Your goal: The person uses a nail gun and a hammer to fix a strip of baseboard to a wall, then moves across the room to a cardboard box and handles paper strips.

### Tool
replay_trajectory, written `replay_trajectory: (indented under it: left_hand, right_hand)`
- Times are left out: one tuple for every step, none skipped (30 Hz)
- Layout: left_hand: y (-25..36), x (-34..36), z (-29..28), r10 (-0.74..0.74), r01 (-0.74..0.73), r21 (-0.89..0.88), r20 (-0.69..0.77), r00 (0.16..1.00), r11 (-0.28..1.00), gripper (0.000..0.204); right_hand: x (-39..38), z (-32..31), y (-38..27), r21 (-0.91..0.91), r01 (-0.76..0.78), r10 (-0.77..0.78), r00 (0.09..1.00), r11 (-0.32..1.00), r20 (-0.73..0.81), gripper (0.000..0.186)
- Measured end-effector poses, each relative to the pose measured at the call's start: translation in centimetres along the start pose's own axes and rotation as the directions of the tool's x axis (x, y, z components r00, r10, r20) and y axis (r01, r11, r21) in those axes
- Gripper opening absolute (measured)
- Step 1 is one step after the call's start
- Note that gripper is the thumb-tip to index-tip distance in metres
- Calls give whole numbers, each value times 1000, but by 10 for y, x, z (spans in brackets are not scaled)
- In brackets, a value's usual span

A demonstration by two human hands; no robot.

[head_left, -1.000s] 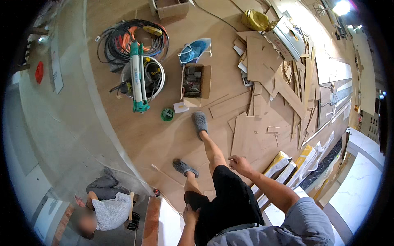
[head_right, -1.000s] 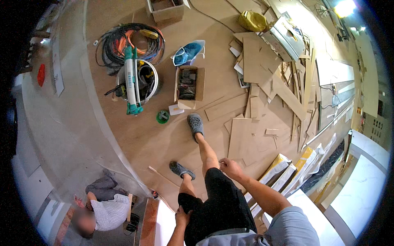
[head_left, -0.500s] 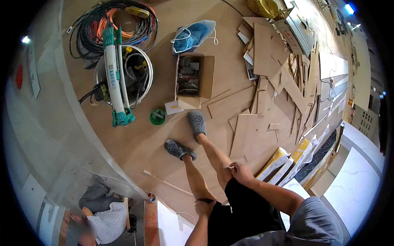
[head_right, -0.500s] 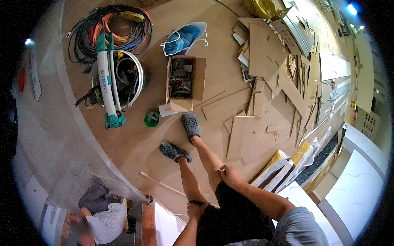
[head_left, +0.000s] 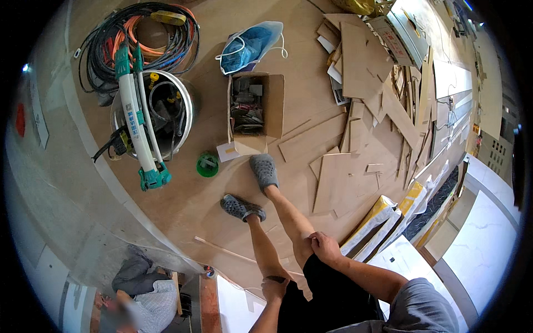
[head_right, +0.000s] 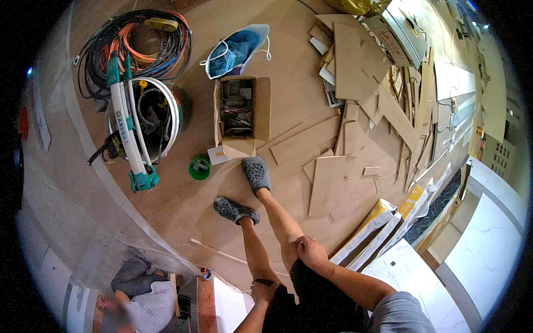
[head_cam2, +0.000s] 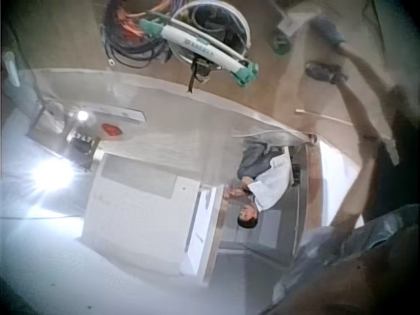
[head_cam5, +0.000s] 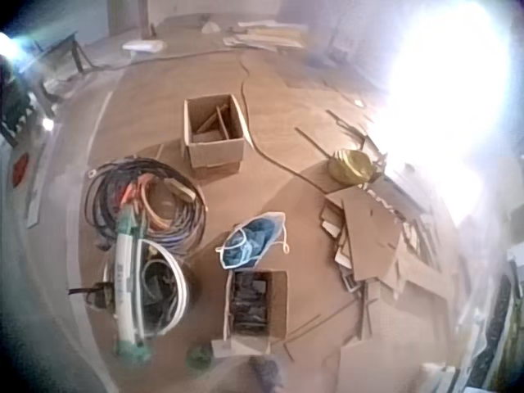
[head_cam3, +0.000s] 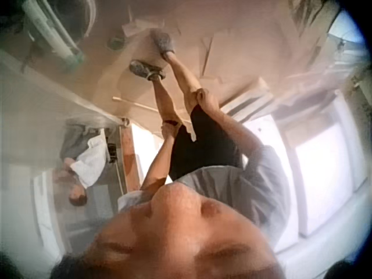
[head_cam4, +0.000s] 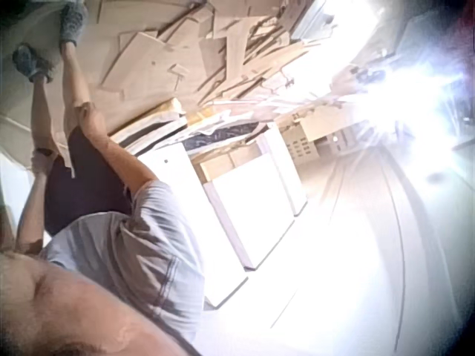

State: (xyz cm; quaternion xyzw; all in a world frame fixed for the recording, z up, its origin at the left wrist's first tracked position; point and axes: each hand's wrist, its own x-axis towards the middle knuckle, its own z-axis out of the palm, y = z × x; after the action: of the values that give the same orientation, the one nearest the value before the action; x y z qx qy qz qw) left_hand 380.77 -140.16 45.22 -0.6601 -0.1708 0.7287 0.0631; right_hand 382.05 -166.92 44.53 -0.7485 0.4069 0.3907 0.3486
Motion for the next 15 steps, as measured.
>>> replay_trajectory:
  left_hand:
    - [2,-3,-7,-6,6,-2,17,1000,1000,122]
    - [2,0,-7,-11,11,11,10,1000,1000,121]
    - [0,3,-4,-16,16,24,3,1000,1000,120]
    - [0,3,-5,-21,21,38,-2,1000,999,119]
    - [0,2,-6,-14,15,43,-13,1000,999,117]
    - [0,2,-6,-8,9,48,-23,1000,999,115]
    - [3,1,-10,2,0,52,-35,999,999,113]
    - [5,-1,-13,-1,3,47,-34,999,999,111]
    - [7,-4,-17,-4,6,42,-32,999,999,109]
    - [8,-6,-20,-7,8,39,-32,999,999,108]
    - [6,-4,-19,33,-31,45,-64,997,998,107]
    - [3,-2,-17,74,-69,53,-95,993,996,105]
    - [1,-2,-15,110,-104,57,-124,986,993,104]
    - [1,-2,-13,93,-87,47,-130,987,995,103]
    - [2,-2,-11,69,-66,29,-139,988,997,102]
  right_hand:
    - [0,2,0,7,-17,17,1000,1000,-12,19]
    - [-1,4,0,14,-34,34,999,999,-24,19]
    - [-1,5,0,20,-51,51,998,999,-35,19]
    - [0,3,-3,41,-46,47,998,998,-32,19]
    - [0,1,-6,61,-41,43,999,997,-28,19]
    - [1,-2,-8,82,-37,39,999,996,-23,19]
    - [3,-3,-9,77,-45,46,999,996,-15,19]
    - [5,-4,-10,72,-53,53,999,996,-6,20]
    - [8,-5,-11,66,-61,61,998,996,4,20]
    - [13,-6,-11,45,-70,68,996,997,53,21]
    - [22,-7,-12,23,-82,79,992,996,100,22]
    - [33,-9,-12,0,-92,91,985,996,147,23]
    - [48,-15,-20,-2,-21,21,990,1000,136,26]
    - [71,-20,-30,-5,-3,4,991,1000,131,25]
    - [100,-24,-43,-10,23,-21,991,1000,131,25]
